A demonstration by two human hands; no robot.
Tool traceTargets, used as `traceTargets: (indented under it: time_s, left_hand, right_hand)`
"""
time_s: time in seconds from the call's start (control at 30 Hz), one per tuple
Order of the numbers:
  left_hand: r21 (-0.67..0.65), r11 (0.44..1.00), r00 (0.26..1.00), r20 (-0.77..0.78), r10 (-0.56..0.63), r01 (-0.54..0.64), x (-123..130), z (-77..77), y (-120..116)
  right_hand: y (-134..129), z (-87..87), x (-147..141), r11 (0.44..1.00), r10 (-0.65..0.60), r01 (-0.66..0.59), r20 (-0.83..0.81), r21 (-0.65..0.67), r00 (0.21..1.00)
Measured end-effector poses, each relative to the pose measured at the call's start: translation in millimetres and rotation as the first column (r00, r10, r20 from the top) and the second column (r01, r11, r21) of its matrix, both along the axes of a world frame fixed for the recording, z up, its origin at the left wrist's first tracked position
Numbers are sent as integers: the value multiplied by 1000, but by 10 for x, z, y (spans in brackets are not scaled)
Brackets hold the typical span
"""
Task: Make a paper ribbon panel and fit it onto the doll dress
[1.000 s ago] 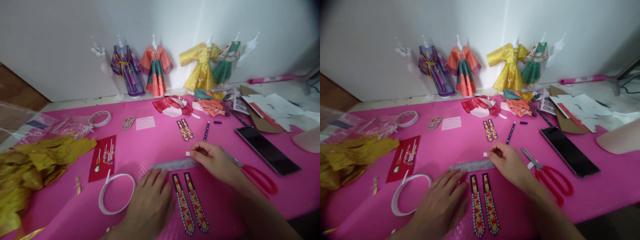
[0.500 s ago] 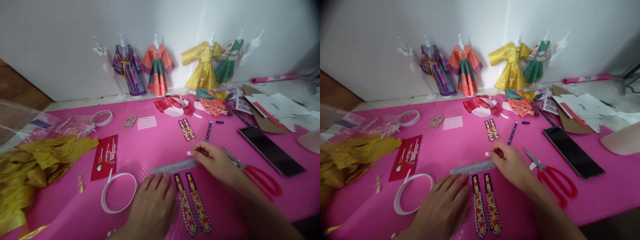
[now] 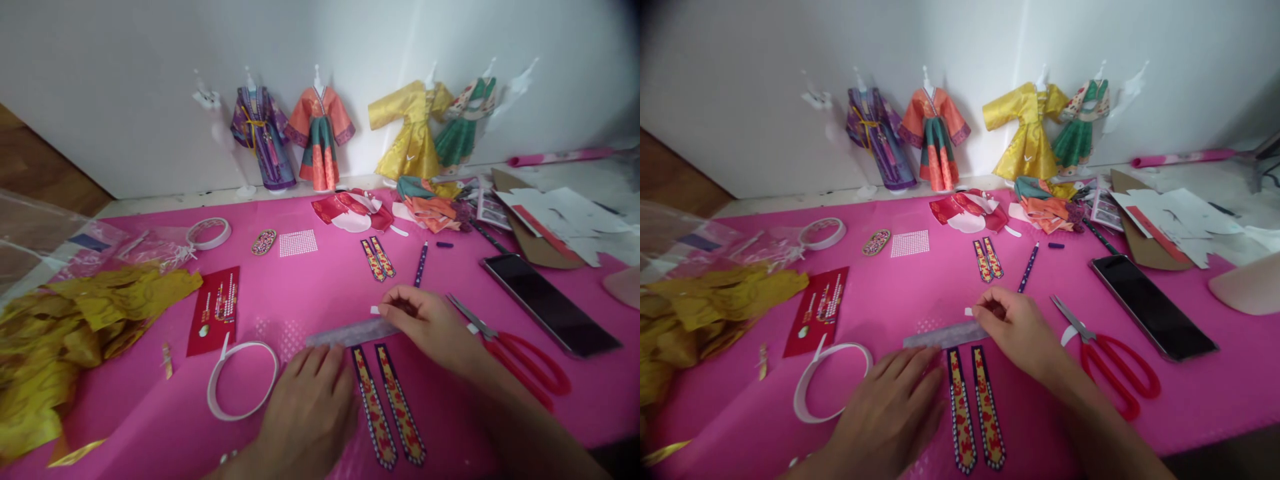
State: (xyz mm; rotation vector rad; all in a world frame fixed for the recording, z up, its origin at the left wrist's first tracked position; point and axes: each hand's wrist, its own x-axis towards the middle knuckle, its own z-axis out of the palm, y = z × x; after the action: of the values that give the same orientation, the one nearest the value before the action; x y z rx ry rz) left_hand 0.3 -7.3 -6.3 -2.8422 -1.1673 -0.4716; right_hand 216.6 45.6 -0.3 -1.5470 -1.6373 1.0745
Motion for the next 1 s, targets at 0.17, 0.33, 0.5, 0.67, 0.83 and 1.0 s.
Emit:
traceTargets:
  time_s: [0.17,0.33,0.5,0.67,0.83,1.0]
  left_hand:
    - [-84,996,999,-26,24,-26,19,6,-3]
    - [-103,994,999,-35,41,-44,8,-9,-16]
    - [-6,999,999,-37,36,-36,-4,-34,-55]
    - [36,999,1000,-2,-30,30,26,-94,-145]
    - [54,996,997,17,-74,73,34,-155,-203]
    - [9,996,996,-9,-91,91,34,-150,-194]
  right_hand:
    - [-33,-18,-186,995,94,-92,44,-40,995]
    - [-60,-61,-291,993,80,-94,175,72,981]
    - [-60,-67,-292,991,104,-121,216,66,971]
    - [-55,-88,-273,987,146,-159,234,38,961]
    - [-47,-114,-259,985,166,-173,229,9,959]
    - [-53,-102,-270,986,163,-167,236,-2,958]
